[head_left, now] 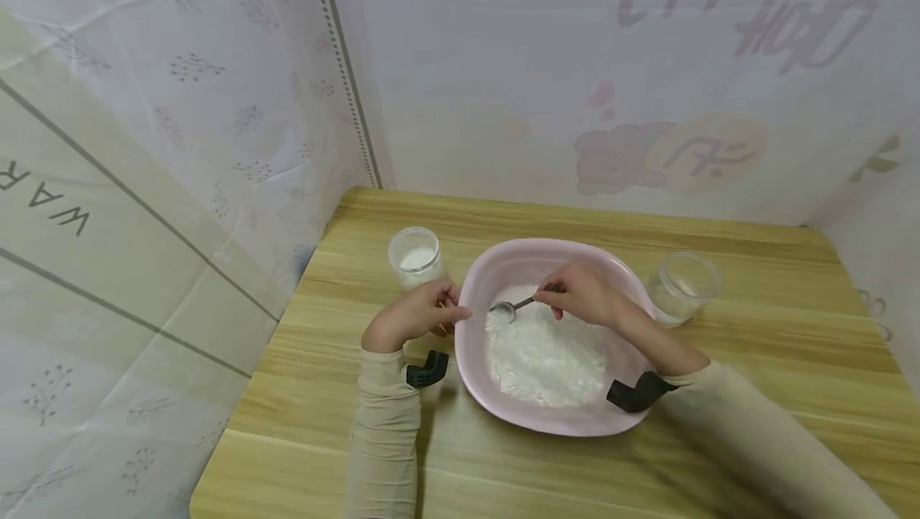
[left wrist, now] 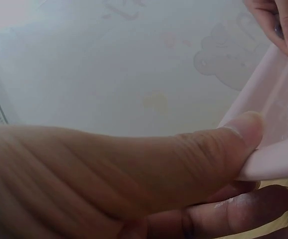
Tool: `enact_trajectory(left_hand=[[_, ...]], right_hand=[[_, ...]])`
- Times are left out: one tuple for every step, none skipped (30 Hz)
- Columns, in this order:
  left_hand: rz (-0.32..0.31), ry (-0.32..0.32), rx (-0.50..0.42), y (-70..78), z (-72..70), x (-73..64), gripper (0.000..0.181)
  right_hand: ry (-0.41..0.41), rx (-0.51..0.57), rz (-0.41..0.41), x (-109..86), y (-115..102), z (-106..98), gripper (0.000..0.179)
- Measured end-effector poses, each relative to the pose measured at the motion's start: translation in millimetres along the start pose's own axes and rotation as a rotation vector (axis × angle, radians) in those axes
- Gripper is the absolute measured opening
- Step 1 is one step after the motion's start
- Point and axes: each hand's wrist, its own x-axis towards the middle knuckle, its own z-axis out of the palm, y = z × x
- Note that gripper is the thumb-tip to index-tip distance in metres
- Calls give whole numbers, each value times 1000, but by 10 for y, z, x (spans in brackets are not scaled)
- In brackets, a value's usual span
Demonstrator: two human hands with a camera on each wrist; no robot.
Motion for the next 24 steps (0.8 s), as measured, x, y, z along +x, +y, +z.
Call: enact_trajectory(left_hand=[[0,0,1,4,0,2,22],[1,0,1,9,0,4,22],[2,0,0,15,0,4,22],[3,-1,1,21,-1,4,21],[5,-1,2,28,-3,4,21],[6,-1,0,33,-5,4,21],[7,0,2,37,-6,4,21],[8,1,2,39,-6,5,21],[8,1,2,41,-6,5,21],[9,1,1,41,-6,6,21],[8,1,-1,41,-6,4,22],[8,1,-1,38,-5,3,22],[8,2,-1,36,-4,1,22],[7,1,-2,32,-4,-3,22],[6,2,0,28,-5,-6,22],[4,3,1,24,-6,-9,22],[3,5,3,20,-7,-12,22],[3,6,4,15,-7,-12,22],[4,7,7,12,-8,-12,22],[4,8,8,8,-8,-10,22],[4,9,8,6,-6,-11,22],[4,9,7,5,-5,-12,22],[6,9,7,0,-1,-10,23],[7,7,6,-2,3,-10,22]], right_hand=[[-25,22,-12,-11,-23,11,22],[-51,35,-17,-24,-41,20,21],[-80,50,-18,-42,-60,23,21],[-108,59,-22,-62,-73,28,21],[-140,65,-29,-85,-88,33,21],[-176,74,-35,-108,-100,37,21],[-214,80,-36,-135,-111,41,21],[-255,84,-34,-162,-123,44,21],[-291,88,-29,-191,-136,43,21],[-323,90,-25,-223,-146,38,21],[-350,86,-11,-256,-156,28,21],[-373,81,6,-289,-160,10,20],[-389,72,17,-325,-162,-19,19],[-401,63,29,-360,-162,-54,19],[-409,53,39,-396,-153,-92,18],[-415,44,47,-431,-142,-136,18],[-423,42,59,-464,-127,-182,18],[-430,43,65,-496,-109,-229,18],[-433,44,73,-528,-86,-276,17],[-430,45,90,-556,-58,-314,17],[-427,42,107,-580,-24,-347,17],[-420,42,121,-604,8,-377,17],[-410,42,140,-626,37,-402,17],[-399,36,156,-643,70,-423,17]])
